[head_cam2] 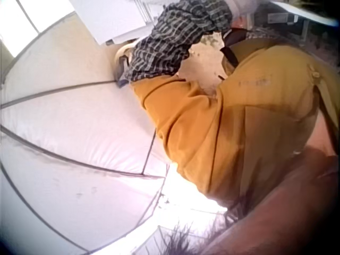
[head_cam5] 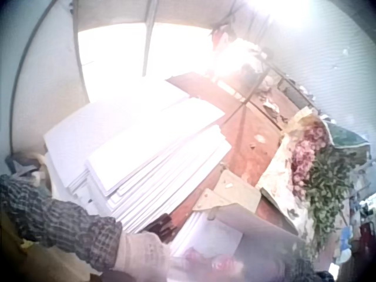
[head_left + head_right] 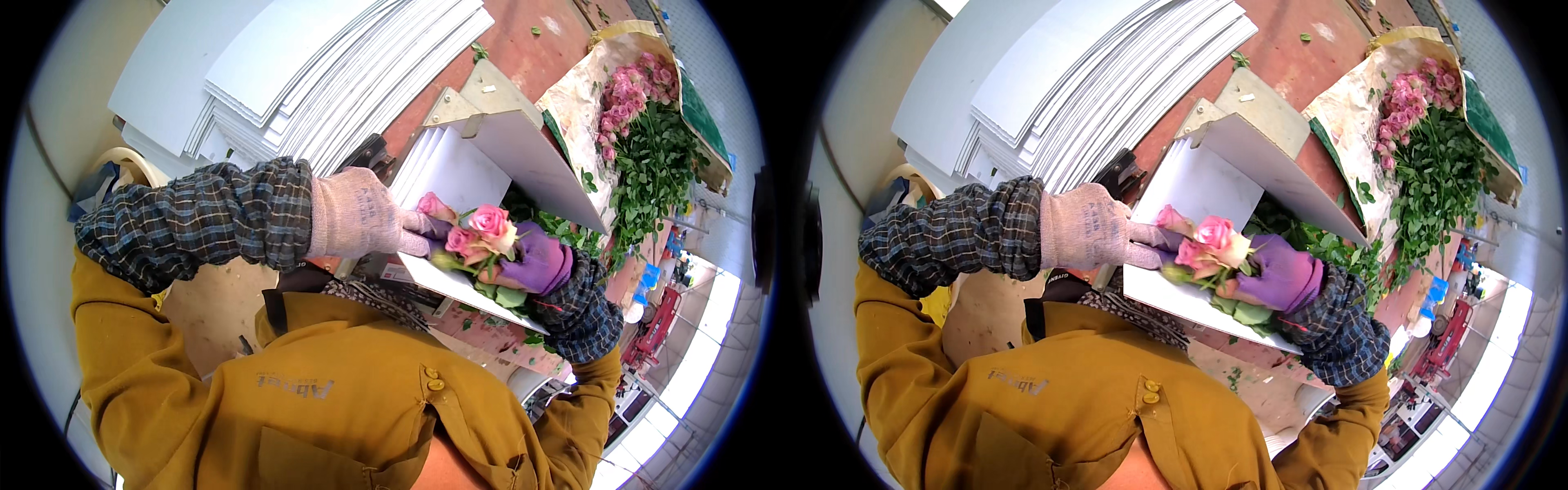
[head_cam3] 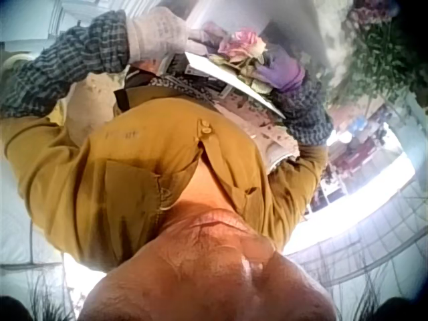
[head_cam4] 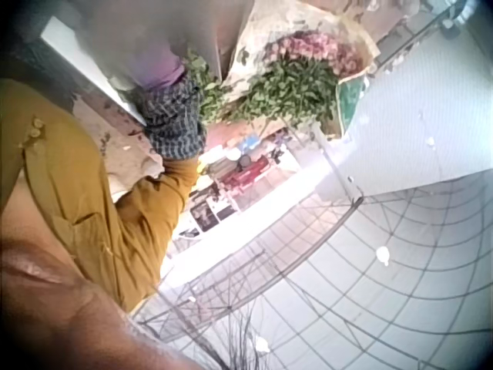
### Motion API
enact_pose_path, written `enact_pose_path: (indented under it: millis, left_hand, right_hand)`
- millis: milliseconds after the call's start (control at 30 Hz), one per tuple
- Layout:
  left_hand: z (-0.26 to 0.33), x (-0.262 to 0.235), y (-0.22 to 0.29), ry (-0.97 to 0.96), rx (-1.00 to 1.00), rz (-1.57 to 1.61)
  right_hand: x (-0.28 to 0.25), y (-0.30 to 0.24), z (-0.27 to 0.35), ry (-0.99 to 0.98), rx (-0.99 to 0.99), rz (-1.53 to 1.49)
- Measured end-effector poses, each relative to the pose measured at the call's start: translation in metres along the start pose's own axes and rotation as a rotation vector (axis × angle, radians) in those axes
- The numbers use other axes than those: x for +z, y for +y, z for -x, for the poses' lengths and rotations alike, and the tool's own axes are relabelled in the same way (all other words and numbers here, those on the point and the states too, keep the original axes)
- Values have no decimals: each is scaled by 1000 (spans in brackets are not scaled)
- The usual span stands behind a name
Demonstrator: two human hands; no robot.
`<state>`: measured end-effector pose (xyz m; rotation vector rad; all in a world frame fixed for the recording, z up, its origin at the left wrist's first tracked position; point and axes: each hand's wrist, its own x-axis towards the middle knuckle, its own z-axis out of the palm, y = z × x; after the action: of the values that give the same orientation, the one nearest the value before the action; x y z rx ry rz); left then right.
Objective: The person places pink roses into a white box, then adds green foliage around them. They close the box, apply tape to seal it, and wrap the package in clear plastic film. The person then places green leaves on top of the wrapped package and secures them with tape.
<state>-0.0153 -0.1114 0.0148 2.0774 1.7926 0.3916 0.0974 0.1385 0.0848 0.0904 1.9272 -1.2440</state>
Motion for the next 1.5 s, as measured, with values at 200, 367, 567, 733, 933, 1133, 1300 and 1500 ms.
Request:
enact_pose_path:
  millis: [200,367,567,733,933,1133,1300,1500]
  left_hand:
    - [1,-10,0,-82,-17,91]
    - [2,-3,2,-44,-45,119]
    - [1,3,0,-49,-52,195]
    - [-3,-4,-2,-164,-18,277]
    - [-6,-3,-4,-253,35,394]
    - [-1,15,-3,26,69,390]
    - [-4,10,-3,-64,69,449]
    - [-6,15,1,-140,59,462]
  right_hand:
    - [-36,7,35,-244,-193,96]
    - [-41,17,49,-568,-1,-271]
    - [-72,69,103,28,235,-1136]
    - [-2,27,17,640,-186,-266]
    - [-5,21,-19,404,27,225]
    - [-14,12,-20,260,154,191]
    - [0,1,-21,369,126,187]
    - [-6,2,15,512,222,457]
